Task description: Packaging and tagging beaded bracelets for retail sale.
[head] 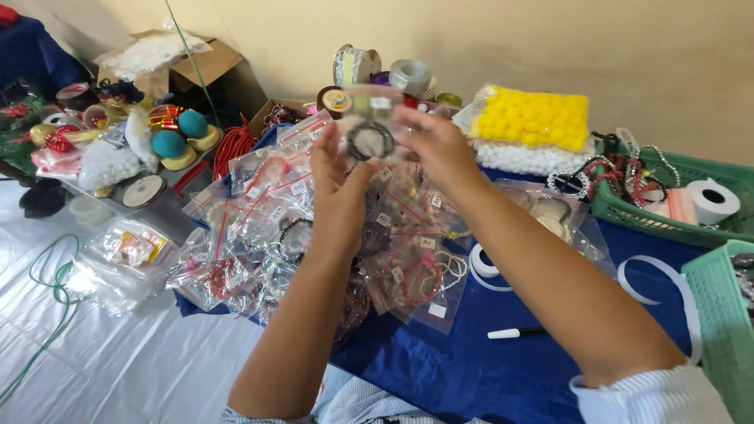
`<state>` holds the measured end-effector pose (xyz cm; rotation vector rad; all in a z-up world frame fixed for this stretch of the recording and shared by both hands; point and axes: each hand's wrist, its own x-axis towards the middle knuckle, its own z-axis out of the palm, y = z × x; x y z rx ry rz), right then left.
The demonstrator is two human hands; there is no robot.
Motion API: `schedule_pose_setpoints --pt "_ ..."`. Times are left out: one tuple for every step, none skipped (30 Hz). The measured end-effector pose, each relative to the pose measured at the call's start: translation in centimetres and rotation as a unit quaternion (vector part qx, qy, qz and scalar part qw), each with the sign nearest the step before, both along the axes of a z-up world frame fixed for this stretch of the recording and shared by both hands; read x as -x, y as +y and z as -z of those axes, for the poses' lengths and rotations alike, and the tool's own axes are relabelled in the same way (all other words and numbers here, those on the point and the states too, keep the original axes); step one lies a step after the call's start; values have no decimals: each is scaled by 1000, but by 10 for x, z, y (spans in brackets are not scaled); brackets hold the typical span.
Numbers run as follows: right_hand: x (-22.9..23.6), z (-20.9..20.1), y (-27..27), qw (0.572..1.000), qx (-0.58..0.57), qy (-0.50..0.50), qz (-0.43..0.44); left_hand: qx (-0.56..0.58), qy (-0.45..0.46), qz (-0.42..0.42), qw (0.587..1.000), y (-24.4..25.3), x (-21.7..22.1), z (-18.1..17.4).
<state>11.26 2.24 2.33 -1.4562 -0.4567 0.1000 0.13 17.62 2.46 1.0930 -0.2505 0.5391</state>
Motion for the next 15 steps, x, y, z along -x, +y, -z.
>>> schedule_pose_setpoints --pt "-6 0 7 1000 1 2 0 1 2 0 1000 -1 8 -5" --pt "-12 0 13 997 -29 28 -62 -143 2 -131 981 -3 16 -10" --pt "-18 0 19 989 -59 55 -124 -283 3 -257 924 -4 24 -16" --pt "-25 8 19 989 -60 56 -123 -283 4 -255 925 -7 27 -17" --pt "-32 16 20 990 -54 22 -126 -282 -20 -257 924 -10 30 -19" --pt "-38 24 19 991 -48 -13 -128 -280 -44 -257 924 -14 34 -20" --pt "-37 26 15 991 -48 -12 -125 -280 -44 -254 925 -16 35 -20" --pt "-36 27 11 991 -50 5 -120 -281 -44 -245 927 -19 36 -20" --pt "-35 28 7 992 -52 21 -115 -282 -45 -235 929 -21 37 -20" --pt "-30 25 2 992 -52 22 -111 -281 -45 -232 930 -25 36 -18" --pt "-25 22 -3 996 -20 10 -90 -298 -48 -229 925 -28 34 -16" --pt "-20 19 -9 998 12 -2 -68 -315 -52 -226 920 -33 32 -14" --pt "-17 21 -17 998 12 -1 -63 -315 -53 -221 921 -38 32 -15" --pt "-15 24 -25 998 -1 -16 -67 -320 -59 -213 921 -44 31 -16" --pt "-13 27 -32 997 -14 -32 -71 -325 -66 -205 921 -49 30 -17"
